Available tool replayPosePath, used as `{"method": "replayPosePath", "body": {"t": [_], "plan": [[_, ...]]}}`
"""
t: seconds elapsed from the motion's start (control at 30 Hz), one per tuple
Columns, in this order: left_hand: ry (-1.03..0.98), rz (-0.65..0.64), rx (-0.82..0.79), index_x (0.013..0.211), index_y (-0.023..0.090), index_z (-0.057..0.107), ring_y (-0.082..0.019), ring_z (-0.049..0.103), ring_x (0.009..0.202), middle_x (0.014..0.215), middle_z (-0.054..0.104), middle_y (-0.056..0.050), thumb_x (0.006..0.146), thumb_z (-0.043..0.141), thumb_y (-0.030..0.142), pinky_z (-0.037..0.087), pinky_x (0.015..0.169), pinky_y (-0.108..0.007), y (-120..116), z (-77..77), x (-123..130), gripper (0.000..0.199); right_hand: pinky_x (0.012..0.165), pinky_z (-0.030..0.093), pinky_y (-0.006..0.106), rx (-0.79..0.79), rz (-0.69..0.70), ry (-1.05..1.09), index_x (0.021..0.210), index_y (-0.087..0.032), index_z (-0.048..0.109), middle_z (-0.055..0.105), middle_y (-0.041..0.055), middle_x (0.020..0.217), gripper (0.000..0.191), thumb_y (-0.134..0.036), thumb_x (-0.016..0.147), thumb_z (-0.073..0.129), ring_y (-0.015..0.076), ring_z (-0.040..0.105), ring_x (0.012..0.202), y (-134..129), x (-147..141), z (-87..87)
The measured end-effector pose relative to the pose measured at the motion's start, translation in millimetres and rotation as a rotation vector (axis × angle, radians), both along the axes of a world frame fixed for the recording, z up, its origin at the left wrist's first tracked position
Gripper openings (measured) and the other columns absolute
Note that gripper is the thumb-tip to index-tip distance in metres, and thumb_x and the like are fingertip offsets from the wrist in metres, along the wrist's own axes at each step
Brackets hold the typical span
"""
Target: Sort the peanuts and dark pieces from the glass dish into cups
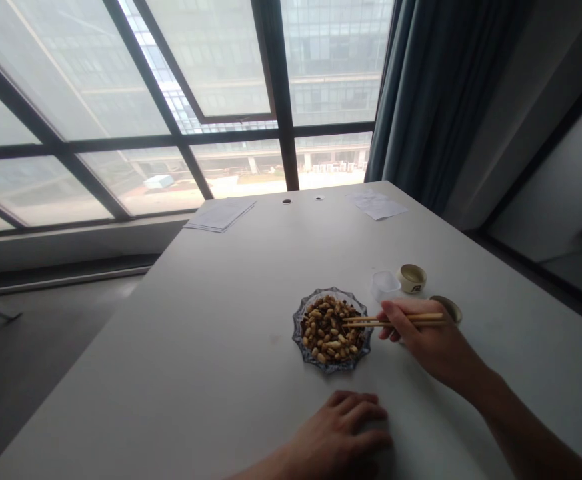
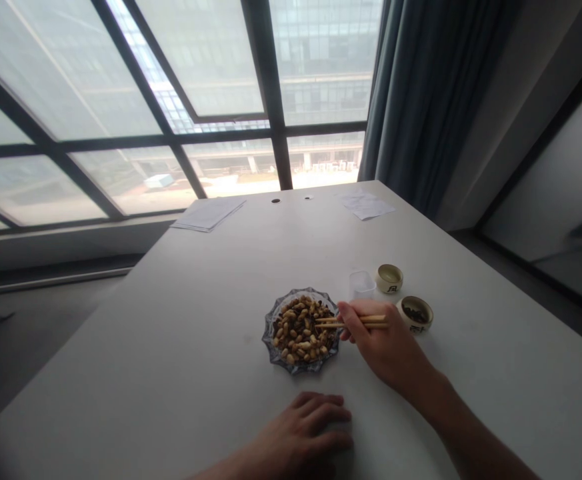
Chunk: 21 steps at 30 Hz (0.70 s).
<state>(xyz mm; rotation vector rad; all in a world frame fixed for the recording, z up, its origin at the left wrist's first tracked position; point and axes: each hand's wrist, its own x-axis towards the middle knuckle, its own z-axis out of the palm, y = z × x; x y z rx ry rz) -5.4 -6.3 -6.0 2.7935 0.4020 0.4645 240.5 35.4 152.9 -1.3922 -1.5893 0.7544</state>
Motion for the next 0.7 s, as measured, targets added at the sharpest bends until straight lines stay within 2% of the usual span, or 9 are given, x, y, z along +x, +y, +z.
{"method": "replayPosePath", "body": {"t": [0.2, 0.53, 0.7], "plan": [[-0.043, 0.002, -0.029, 0.139, 0.027, 0.068, -0.025, 0.063, 0.148, 0.153, 0.072, -0.004, 0.113, 0.076, 0.039, 0.045, 0.127, -0.038, -1, 1.8, 1, 0.03, 0.065, 0.061, 0.031, -0.021, 0.101, 0.035, 0.08, -0.021, 0.083, 0.085, 0.0075, 0.077, 0.059, -0.067, 0.111, 0.062, 0.0227, 0.08, 0.068, 3, -6, -9.3], [-0.005, 0.003, 0.003, 0.138, 0.026, 0.069, -0.027, 0.064, 0.145, 0.151, 0.072, -0.006, 0.108, 0.082, 0.039, 0.048, 0.125, -0.039, 0, 0.3, 0, 0.035, 0.069, 0.061, 0.033, -0.035, 0.101, 0.06, 0.079, -0.021, 0.081, 0.087, 0.01, 0.084, 0.059, -0.065, 0.113, 0.06, 0.0245, 0.081, 0.074, 9, -16, -27.0], [-0.023, -0.007, -0.025, 0.14, 0.027, 0.068, -0.026, 0.063, 0.148, 0.153, 0.071, -0.005, 0.111, 0.079, 0.041, 0.046, 0.128, -0.038, 0, -2.9, 0, 0.034, 0.068, 0.056, 0.033, 0.049, 0.095, 0.028, 0.077, -0.021, 0.081, 0.084, 0.0082, 0.077, 0.059, -0.061, 0.114, 0.059, 0.0231, 0.078, 0.07, 8, -18, -26.4]]}}
